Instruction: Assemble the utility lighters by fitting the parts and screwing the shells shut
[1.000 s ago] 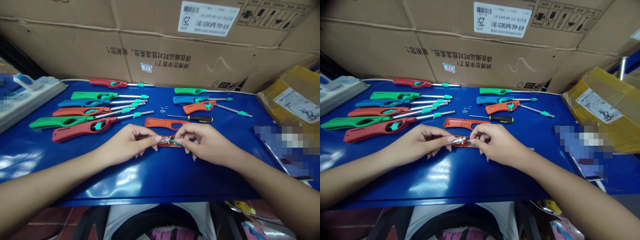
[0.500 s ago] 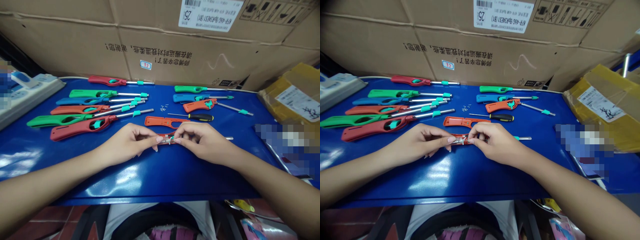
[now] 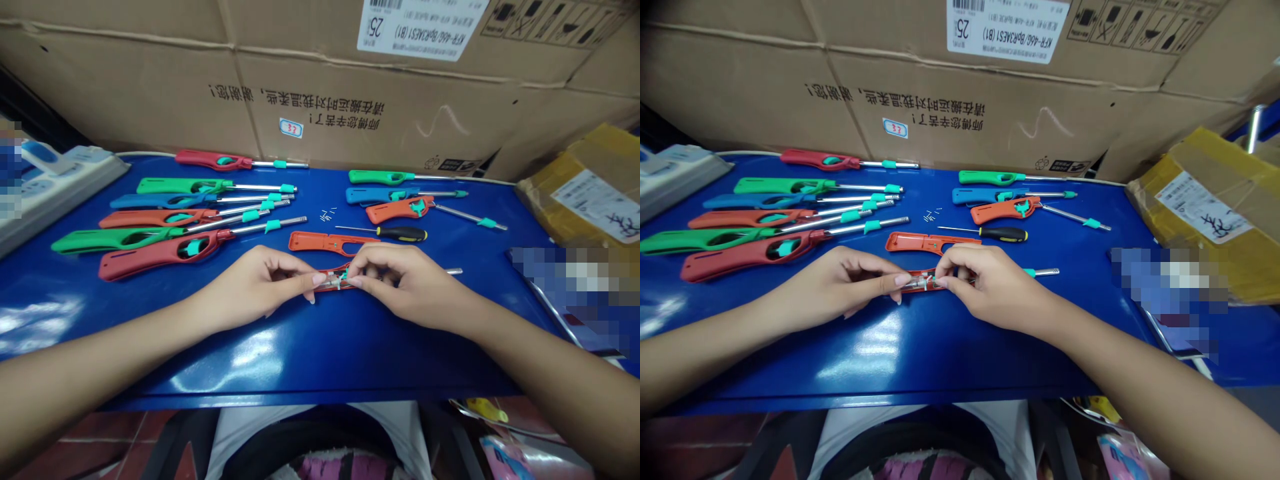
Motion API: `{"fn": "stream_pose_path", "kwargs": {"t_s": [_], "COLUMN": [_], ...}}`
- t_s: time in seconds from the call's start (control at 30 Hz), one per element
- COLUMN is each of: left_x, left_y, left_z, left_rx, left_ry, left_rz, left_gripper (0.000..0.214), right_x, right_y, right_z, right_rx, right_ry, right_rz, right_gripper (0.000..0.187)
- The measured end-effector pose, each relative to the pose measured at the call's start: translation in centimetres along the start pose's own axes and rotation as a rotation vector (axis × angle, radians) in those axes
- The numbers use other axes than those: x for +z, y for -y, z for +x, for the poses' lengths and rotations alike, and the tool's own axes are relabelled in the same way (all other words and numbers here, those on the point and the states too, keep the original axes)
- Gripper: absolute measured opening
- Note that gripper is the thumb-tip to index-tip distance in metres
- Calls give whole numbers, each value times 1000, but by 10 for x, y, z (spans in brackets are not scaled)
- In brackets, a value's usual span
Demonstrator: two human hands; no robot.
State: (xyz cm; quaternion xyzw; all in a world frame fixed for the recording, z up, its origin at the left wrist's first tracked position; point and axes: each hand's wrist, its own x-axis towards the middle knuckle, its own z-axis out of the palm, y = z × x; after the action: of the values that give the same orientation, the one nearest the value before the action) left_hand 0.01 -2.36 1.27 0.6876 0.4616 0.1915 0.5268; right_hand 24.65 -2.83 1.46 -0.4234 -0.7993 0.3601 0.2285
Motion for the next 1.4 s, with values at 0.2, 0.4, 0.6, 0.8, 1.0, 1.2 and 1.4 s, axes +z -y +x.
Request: {"fn": "stream_pose_path", "kwargs": {"t_s": [0.2,0.4,0.6,0.8,1.0,1.2,1.4], "left_x": [-1,-2,-2,-3,-3,-3,-2], "left_y": [2,1,5,6,6,4,5], "left_z": [-1,0,0,1,1,1,1], "left_rx": [-53,-65,-66,-58,-57,-61,-56], "left_ry": [19,18,21,27,28,20,16], "left_rz": [-38,-46,-32,-21,-32,-39,-44], "left_gripper": [35,37,38,39,39,37,33], "right_x": [0,0,1,3,3,3,4], "right_y": [0,0,-1,-2,-2,-3,-4], "right_z": [-1,-2,-2,-2,-3,-2,-2], "right_rx": [-2,6,12,17,29,6,-18], "right_ry": [11,10,9,1,-4,1,-14], "right_rz": [-6,7,-7,-1,2,-10,-30], "right_gripper": [10,10,10,10,10,10,10]}}
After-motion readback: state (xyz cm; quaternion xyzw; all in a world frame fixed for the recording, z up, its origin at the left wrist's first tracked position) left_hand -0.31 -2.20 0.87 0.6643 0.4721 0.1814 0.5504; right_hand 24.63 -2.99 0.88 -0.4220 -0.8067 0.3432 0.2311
